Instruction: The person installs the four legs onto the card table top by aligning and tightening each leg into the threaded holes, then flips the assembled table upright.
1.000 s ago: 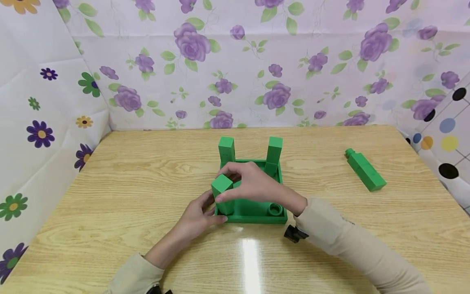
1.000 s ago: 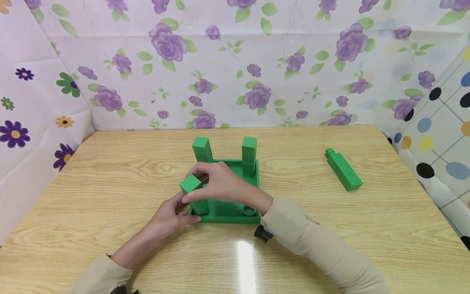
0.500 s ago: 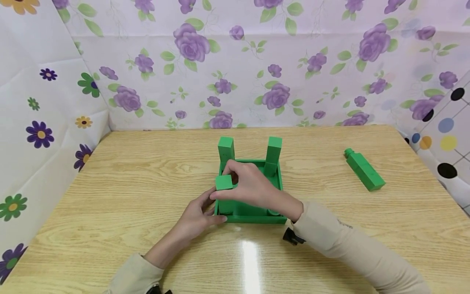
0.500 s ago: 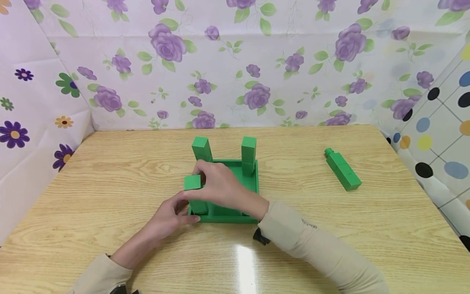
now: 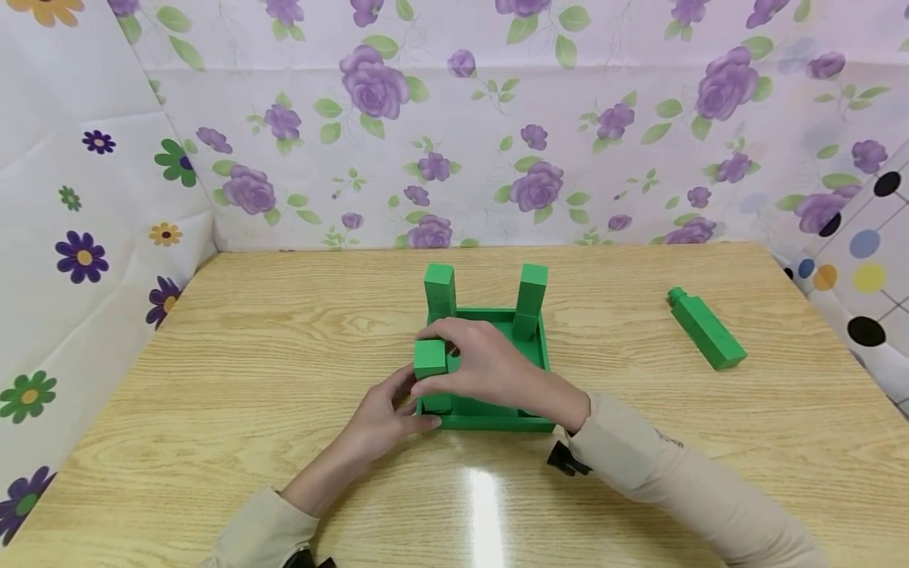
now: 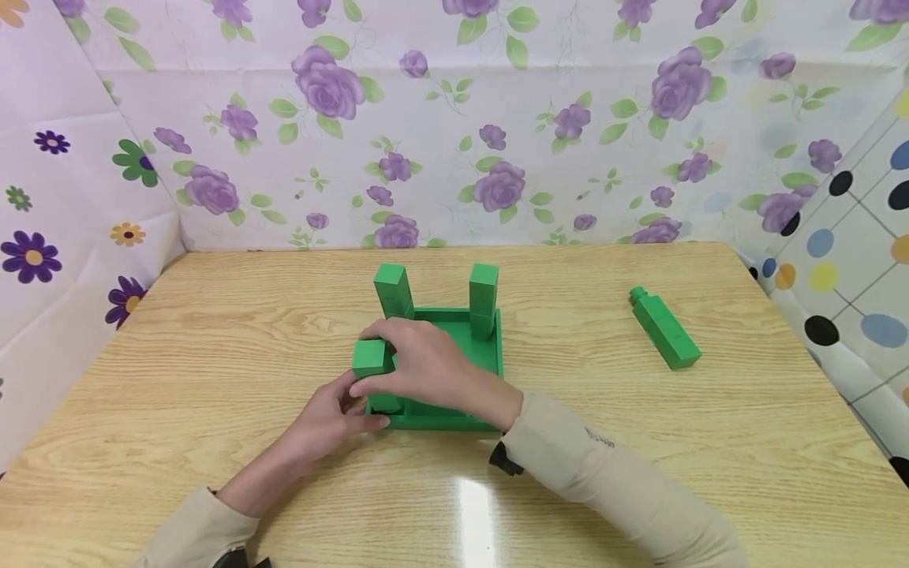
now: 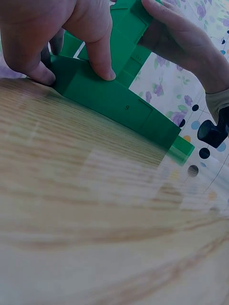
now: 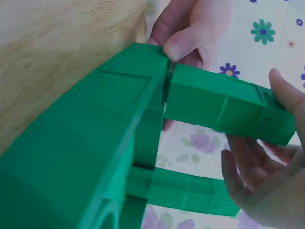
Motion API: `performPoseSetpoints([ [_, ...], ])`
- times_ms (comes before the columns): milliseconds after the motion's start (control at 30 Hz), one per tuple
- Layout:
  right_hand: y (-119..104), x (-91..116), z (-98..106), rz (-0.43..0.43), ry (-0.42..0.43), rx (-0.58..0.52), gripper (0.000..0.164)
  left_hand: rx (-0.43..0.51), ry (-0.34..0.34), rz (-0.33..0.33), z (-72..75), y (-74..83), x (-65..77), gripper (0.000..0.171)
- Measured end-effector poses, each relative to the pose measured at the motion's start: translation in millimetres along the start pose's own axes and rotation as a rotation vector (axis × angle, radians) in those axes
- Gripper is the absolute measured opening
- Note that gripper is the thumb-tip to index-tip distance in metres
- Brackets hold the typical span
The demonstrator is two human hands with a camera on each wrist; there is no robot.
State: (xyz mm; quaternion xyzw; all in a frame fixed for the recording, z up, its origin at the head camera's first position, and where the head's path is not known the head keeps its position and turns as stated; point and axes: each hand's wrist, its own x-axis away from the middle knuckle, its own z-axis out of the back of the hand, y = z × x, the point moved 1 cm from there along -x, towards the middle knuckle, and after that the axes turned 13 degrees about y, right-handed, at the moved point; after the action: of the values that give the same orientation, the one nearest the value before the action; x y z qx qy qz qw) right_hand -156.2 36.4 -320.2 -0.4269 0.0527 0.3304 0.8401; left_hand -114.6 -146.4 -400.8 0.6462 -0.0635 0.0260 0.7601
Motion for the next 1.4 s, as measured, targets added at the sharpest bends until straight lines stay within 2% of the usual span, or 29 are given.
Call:
performPoseSetpoints([
  [300,21,-3,15,-0.112,-0.241,-0.428,0.058,0.013,-0.018,-0.01,-1.0,0.7,-0.6,0.078],
  [400,26,-4,16,-0.131,-0.271,-0.525,0.057,0.01,-0.017,-0.011,-1.2,0.7,-0.8,0.077],
  [533,29,-3,15,-0.149,-0.272,-0.586,0.055,0.018,-0.028,-0.017,-1.5,1.6,0.0,0.077],
  [667,28,-2,15,-0.143,-0.257,-0.571,0.054,0.023,-0.026,-0.018,-2.1,2.0,0.2,0.077],
  [1067,20,-3,13,-0.09,-0.166,-0.358,0.05,0.009,-0.006,-0.002,-1.4,1.2,0.1,0.076],
  [1400,17,-1,9,-0.086,-0.076,-0.285,0.043,0.005,-0.014,-0.008,0.1,0.8,0.6,0.077],
])
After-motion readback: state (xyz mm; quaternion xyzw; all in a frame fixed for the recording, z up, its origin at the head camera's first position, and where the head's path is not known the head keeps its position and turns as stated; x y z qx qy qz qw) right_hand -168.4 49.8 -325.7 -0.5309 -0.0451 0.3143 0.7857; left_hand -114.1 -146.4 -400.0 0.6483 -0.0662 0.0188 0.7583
